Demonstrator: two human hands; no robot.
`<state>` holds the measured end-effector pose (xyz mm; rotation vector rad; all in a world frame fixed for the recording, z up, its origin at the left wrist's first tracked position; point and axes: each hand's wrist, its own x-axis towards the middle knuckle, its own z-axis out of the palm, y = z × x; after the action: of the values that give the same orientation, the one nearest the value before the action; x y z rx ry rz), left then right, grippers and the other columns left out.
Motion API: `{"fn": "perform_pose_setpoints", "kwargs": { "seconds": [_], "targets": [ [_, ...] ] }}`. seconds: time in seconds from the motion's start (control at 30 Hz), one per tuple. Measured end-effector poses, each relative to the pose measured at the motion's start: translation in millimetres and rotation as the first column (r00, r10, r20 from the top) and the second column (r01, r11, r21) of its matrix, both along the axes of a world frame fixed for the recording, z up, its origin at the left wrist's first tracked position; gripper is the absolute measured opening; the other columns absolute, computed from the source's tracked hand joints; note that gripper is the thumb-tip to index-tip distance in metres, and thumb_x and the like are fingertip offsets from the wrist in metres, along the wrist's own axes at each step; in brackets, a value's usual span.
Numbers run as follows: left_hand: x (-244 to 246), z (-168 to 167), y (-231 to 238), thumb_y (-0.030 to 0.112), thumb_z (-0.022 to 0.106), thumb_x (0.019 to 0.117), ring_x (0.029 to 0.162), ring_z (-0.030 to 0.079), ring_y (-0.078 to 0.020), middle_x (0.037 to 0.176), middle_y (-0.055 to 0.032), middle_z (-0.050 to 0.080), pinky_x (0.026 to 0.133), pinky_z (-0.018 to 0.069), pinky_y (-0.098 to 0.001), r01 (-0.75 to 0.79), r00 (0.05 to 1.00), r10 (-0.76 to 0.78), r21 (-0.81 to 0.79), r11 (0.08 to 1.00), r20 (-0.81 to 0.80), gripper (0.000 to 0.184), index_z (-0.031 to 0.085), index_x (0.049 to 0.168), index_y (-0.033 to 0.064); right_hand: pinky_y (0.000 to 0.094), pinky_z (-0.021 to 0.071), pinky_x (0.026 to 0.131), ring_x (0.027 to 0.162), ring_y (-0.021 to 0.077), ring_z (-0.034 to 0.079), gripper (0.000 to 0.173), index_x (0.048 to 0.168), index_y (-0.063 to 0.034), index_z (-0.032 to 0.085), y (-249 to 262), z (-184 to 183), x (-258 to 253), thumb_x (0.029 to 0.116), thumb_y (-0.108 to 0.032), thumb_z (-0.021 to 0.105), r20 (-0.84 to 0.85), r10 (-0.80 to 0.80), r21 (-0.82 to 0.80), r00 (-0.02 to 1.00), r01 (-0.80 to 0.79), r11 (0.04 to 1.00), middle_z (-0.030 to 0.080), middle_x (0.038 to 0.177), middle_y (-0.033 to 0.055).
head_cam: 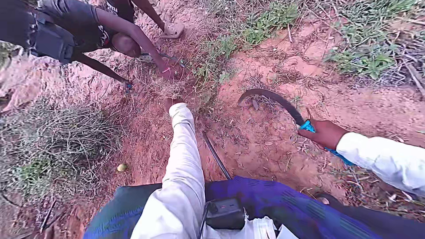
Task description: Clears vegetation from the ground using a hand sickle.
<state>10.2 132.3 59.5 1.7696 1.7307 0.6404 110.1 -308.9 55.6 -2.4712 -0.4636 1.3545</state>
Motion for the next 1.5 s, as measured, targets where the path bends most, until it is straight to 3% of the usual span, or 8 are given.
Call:
{"fn": "perform_pose_setpoints", "kwargs": {
  "seconds": [0.27, 0.4, 0.5, 0.67, 0.8, 1.07, 1.3, 1.5],
  "targets": [
    [-21, -92, -43, 0.034, 0.07, 0.1003, 0.149, 0.042, -0.0356, 0.156, -0.0306, 0.042, 0.123, 0.0341, -0.0443, 0.154, 0.931, -0.276, -0.428, 0.891, -0.239, 0.075, 0.037, 0.152, -0.0099, 0.0439, 0.0548, 0.066, 0.062, 0.0262, 0.063, 0.05, 0.128, 0.0063, 0.053, -2, -21, -18, 0.1063, -0.038, 0.057, -0.097, -0.008, -0.037, 0.995, 0.005, 0.999, 0.062, 0.081, 0.0177],
    [-2, -104, -60, 0.053, 0.083, 0.0833, 0.158, 0.022, -0.038, 0.171, -0.0268, 0.006, 0.126, 0.0264, -0.048, 0.433, 0.561, -0.733, -0.618, 0.656, -0.385, 0.114, 0.023, 0.16, -0.006, 0.0434, 0.055, 0.067, 0.062, 0.026, 0.063, 0.05, 0.128, 0.0067, 0.054, 1, -32, -14, 0.1065, -0.038, 0.057, -0.124, -0.015, -0.067, 0.992, 0.007, 0.998, 0.063, 0.081, 0.0178],
    [9, -117, -64, 0.043, 0.084, 0.0858, 0.153, 0.033, -0.039, 0.167, -0.0286, 0.022, 0.122, 0.0339, -0.0504, 0.423, 0.368, -0.805, -0.688, 0.59, -0.465, 0.101, 0.032, 0.157, -0.007, 0.0408, 0.0549, 0.064, 0.059, 0.0229, 0.062, 0.048, 0.127, 0.0048, 0.055, 6, -37, -11, 0.1063, -0.038, 0.057, -0.148, -0.053, -0.056, 0.988, 0.045, 0.997, 0.062, 0.079, 0.015],
    [-3, -114, -27, 0.019, 0.063, 0.1029, 0.142, 0.05, -0.0375, 0.147, -0.0298, 0.054, 0.12, 0.0374, -0.0489, 0.225, 0.783, -0.389, -0.362, 0.904, -0.485, 0.05, 0.052, 0.144, -0.0078, 0.0576, 0.0522, 0.081, 0.085, 0.0422, 0.068, 0.053, 0.127, 0.0097, 0.055, 1, -27, -2, 0.1048, -0.038, 0.06, 0.009, 0.085, -0.007, 0.996, -0.085, 0.996, 0.066, 0.095, 0.0294],
    [-14, -55, 24, 0.027, 0.072, 0.0982, 0.143, 0.049, -0.0381, 0.149, -0.0296, 0.052, 0.119, 0.0393, -0.0507, -0.041, 0.946, -0.052, -0.274, 0.961, -0.321, 0.067, 0.044, 0.148, -0.0081, 0.0644, 0.0514, 0.08, 0.094, 0.0511, 0.069, 0.061, 0.128, 0.0088, 0.053, -1, -28, -9, 0.1006, -0.045, 0.061, 0.198, 0.318, 0.044, 0.927, -0.333, 0.942, 0.068, 0.096, 0.0317],
    [7, 41, 3, 0.028, 0.066, 0.1016, 0.143, 0.048, -0.0383, 0.147, -0.029, 0.054, 0.12, 0.0371, -0.0498, 0.118, 0.941, -0.113, -0.004, 0.993, -0.318, 0.055, 0.053, 0.142, -0.0072, 0.0673, 0.0478, 0.09, 0.118, 0.058, 0.056, 0.042, 0.15, -0.0048, 0.046, 104, -56, 14, 0.1078, -0.006, 0.045, 0.244, 0.864, -0.089, 0.441, -0.876, 0.473, 0.054, 0.133, 0.0361],
    [-21, 63, 12, 0.017, 0.07, 0.0985, 0.143, 0.049, -0.0326, 0.148, -0.0264, 0.053, 0.12, 0.037, -0.0433, -0.057, 0.998, 0.058, 0.048, 0.997, -0.022, 0.058, 0.048, 0.146, -0.0069, 0.0671, 0.0484, 0.09, 0.112, 0.0506, 0.065, 0.04, 0.142, -0.0075, 0.057, 135, -1, 78, 0.1064, -0.027, 0.056, 0.406, 0.466, -0.242, 0.786, -0.399, 0.884, 0.067, 0.121, 0.0293],
    [-28, 64, 32, 0.027, 0.064, 0.1032, 0.143, 0.049, -0.031, 0.148, -0.0242, 0.054, 0.12, 0.0373, -0.0413, -0.109, 0.987, 0.114, 0.048, 0.993, -0.117, 0.054, 0.052, 0.143, -0.0066, 0.0653, 0.0442, 0.1, 0.125, 0.0491, 0.058, 0.038, 0.143, 0.0017, 0.052, 239, 23, -17, 0.1088, -0.015, 0.046, 0.243, 0.746, -0.168, 0.62, -0.73, 0.662, 0.059, 0.135, 0.0305]
  ]
}}
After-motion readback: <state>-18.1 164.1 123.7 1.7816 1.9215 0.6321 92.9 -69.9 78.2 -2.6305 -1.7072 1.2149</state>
